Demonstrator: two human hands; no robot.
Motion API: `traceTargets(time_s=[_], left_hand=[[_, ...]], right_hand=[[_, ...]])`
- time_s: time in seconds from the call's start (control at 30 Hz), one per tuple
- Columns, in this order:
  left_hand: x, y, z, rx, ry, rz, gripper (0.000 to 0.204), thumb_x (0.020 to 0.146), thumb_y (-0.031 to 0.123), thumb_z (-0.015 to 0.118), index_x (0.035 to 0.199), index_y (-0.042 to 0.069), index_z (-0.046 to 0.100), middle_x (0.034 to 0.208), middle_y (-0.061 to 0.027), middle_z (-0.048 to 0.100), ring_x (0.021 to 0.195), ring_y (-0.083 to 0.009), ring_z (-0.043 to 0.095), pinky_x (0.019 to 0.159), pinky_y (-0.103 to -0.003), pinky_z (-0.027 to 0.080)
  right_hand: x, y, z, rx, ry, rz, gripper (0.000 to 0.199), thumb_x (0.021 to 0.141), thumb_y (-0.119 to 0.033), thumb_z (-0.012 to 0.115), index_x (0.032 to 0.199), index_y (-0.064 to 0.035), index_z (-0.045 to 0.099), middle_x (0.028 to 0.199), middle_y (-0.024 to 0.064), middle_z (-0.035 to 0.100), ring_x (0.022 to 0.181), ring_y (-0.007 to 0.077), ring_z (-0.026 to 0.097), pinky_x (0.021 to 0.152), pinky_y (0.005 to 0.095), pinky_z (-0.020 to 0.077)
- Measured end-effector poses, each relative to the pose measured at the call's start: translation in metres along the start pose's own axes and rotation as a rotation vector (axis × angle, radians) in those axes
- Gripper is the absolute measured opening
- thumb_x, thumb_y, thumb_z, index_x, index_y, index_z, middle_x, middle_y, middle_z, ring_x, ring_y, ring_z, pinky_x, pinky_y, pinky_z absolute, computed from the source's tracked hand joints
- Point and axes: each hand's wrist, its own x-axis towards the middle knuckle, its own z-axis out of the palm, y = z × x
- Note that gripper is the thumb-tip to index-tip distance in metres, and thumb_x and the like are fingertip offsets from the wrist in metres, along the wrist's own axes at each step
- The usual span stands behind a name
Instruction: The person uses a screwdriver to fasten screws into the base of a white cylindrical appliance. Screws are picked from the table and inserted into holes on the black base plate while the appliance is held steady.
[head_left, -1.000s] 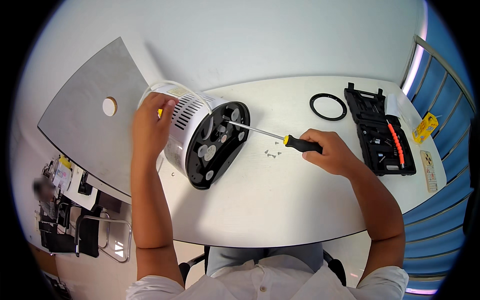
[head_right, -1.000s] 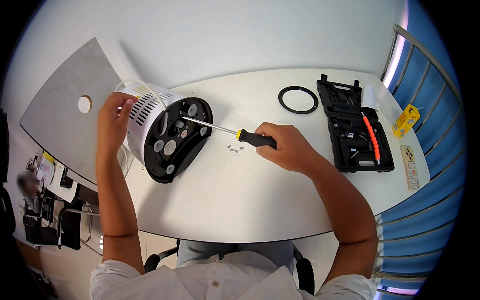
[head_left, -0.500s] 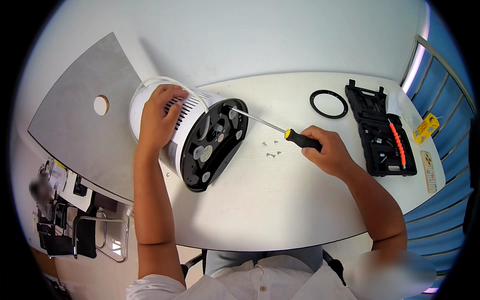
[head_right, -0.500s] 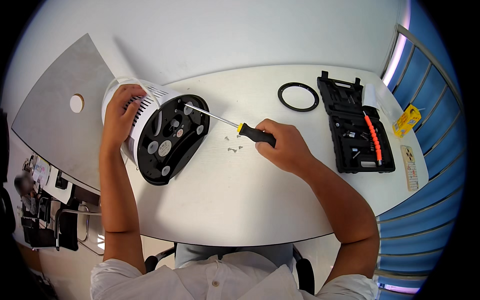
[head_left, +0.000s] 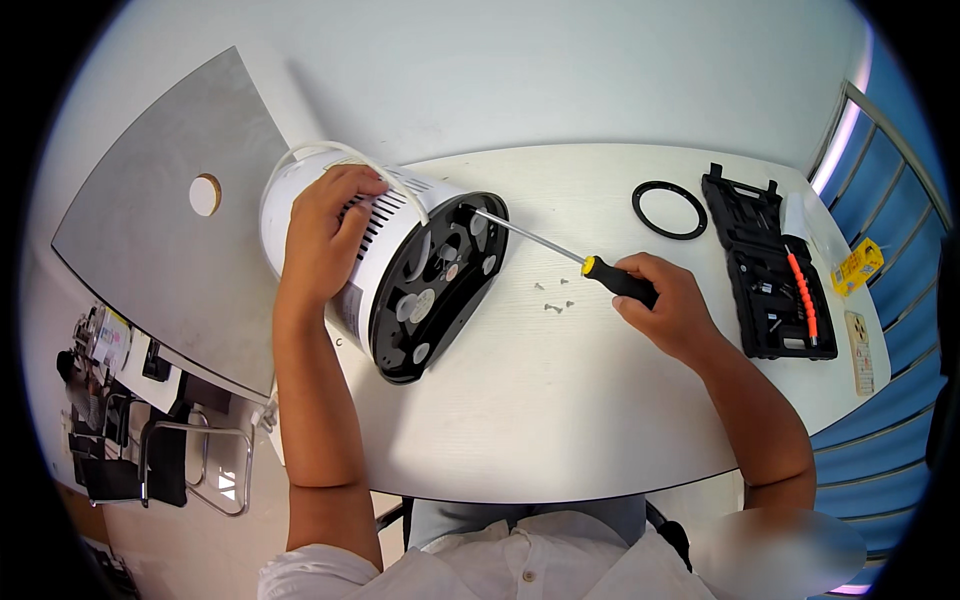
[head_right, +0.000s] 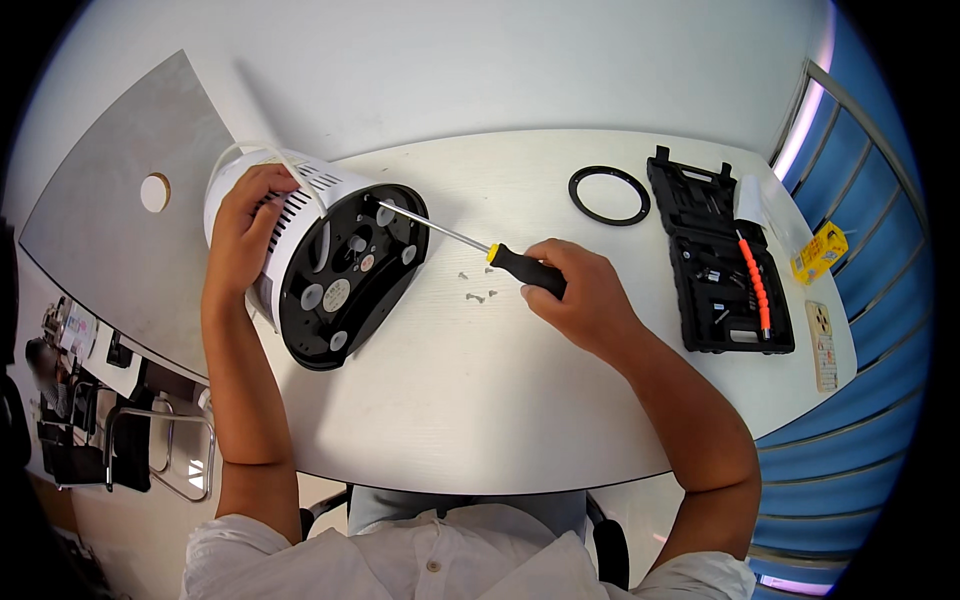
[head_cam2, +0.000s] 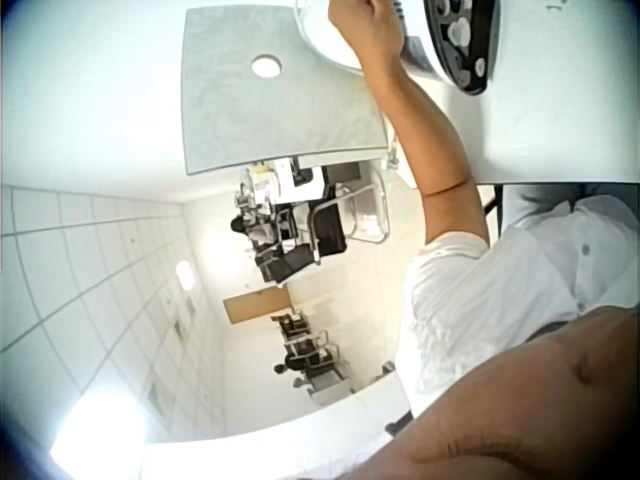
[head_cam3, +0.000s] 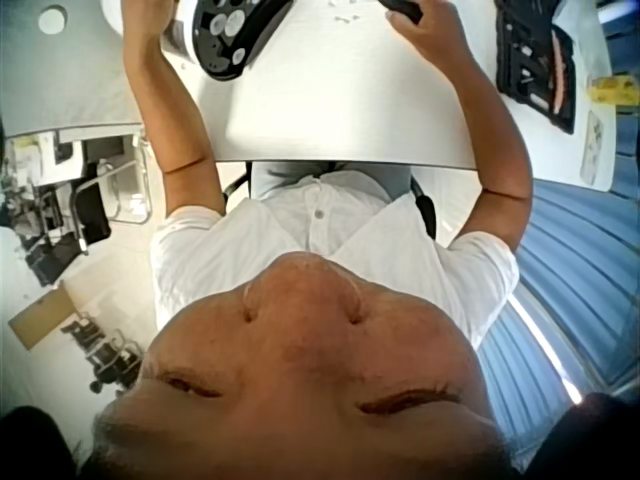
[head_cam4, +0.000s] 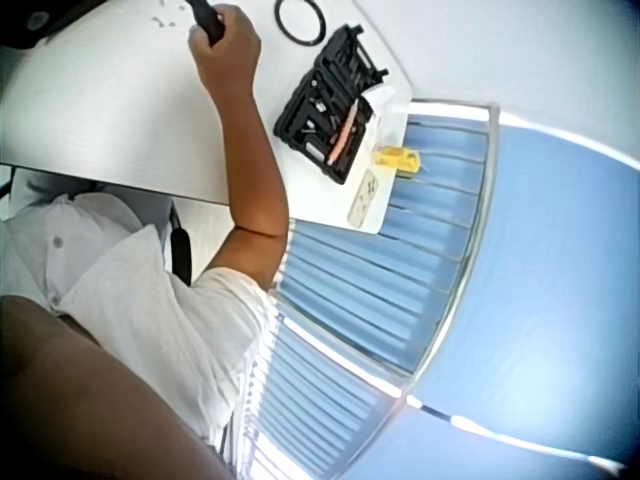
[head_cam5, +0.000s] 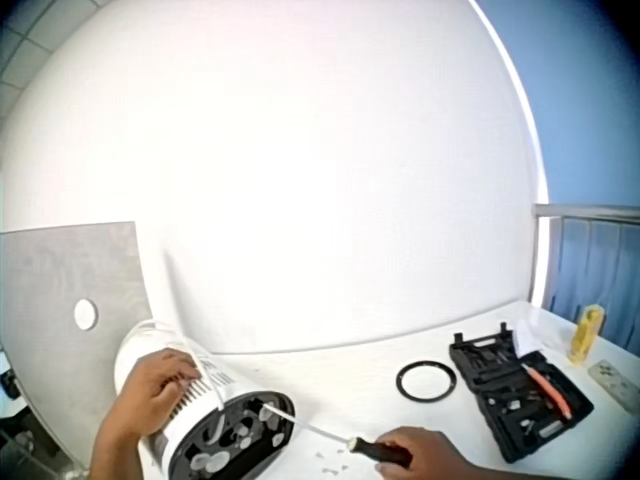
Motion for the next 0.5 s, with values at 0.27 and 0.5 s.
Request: traceTargets(time_s=[0.27, 0.5], left_hand=[[-0.006, -0.001, -0.001, 0.037, 0.002, -0.042, 0.022, 0.085, 0.004, 0.049, 0.102, 0.003, 0.065, 0.110, -0.0113, 0.068, 0.103, -0.0322, 0.060, 0.113, -0.049, 0.029], [-0.005, 0.001, -0.005, 0.083, -0.067, -0.036, 0.023, 0.086, 0.004, 0.048, 0.104, 0.004, 0.064, 0.110, -0.0095, 0.068, 0.103, -0.0308, 0.061, 0.116, -0.051, 0.027]], right_hand=[[-0.009, -0.010, -0.004, -0.262, 0.109, -0.208, 0.027, 0.079, -0.017, 0.073, 0.101, -0.0020, 0.064, 0.073, 0.0080, 0.057, 0.059, 0.0184, 0.053, 0.058, 0.0319, 0.0429], [0.002, -0.018, -0.020, 0.186, -0.268, 0.236, 0.031, 0.084, -0.020, 0.064, 0.109, -0.0022, 0.061, 0.071, 0.0053, 0.058, 0.052, 0.0109, 0.051, 0.052, 0.0286, 0.0429]])
